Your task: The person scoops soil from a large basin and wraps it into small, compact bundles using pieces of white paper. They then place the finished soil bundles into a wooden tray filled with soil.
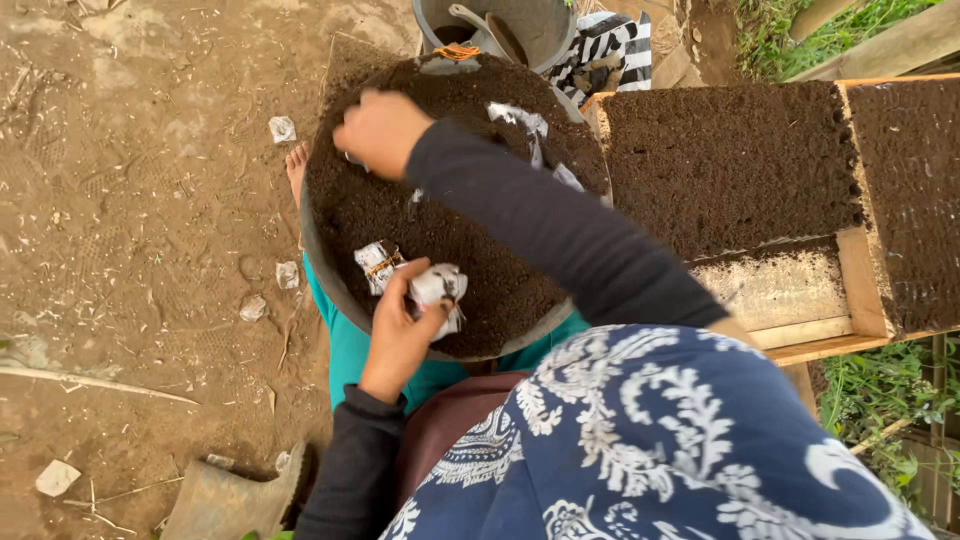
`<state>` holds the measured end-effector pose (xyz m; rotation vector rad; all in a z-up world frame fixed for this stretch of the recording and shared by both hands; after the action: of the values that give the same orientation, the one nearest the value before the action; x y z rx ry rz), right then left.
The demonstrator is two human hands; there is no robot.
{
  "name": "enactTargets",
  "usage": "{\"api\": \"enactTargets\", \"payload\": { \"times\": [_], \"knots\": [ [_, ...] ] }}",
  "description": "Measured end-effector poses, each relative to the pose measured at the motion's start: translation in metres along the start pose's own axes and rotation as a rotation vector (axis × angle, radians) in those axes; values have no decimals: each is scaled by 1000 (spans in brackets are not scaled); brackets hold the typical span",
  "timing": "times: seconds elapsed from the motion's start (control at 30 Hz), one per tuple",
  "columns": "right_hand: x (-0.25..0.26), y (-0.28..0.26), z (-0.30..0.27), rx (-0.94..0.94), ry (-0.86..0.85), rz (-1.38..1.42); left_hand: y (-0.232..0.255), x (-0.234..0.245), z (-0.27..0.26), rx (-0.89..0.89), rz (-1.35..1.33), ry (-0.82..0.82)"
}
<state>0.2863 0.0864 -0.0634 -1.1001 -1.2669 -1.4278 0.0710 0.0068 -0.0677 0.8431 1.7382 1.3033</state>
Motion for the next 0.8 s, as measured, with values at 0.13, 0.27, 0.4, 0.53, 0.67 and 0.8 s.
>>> {"api": "enactTargets", "payload": {
  "times": [0.13,0.27,0.4,0.53,0.67,0.8],
  "knots": [
    [-74,-8,12,-190,-443,189,6,-4,-6,159,77,-24],
    [-90,-18,-14,-341,-727,229,8,8,-6,163,301,-39],
    [-131,-26,-61,-339,-813,241,19,2,-8,287,424,-216],
    [-45,-32,-103,-222,-625,146,-5,-10,3,106,771,-429],
    [11,-32,-137,-300,-345,117,-28,-8,15,146,1104,-533],
    [41,-11,-161,-392,-204,377,6,-13,22,238,1191,-595]
  ]
}}
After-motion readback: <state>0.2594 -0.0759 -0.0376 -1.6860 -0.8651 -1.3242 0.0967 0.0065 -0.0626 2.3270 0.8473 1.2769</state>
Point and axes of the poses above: each hand's wrist, its own z-axis towards the middle knuckle, its own x-axis out of the back of the hand, y = z × x, the point moved 3 cm from there along z, towards the middle knuckle, and after that the axes turned 3 degrees about -z, right-handed, at the moved point
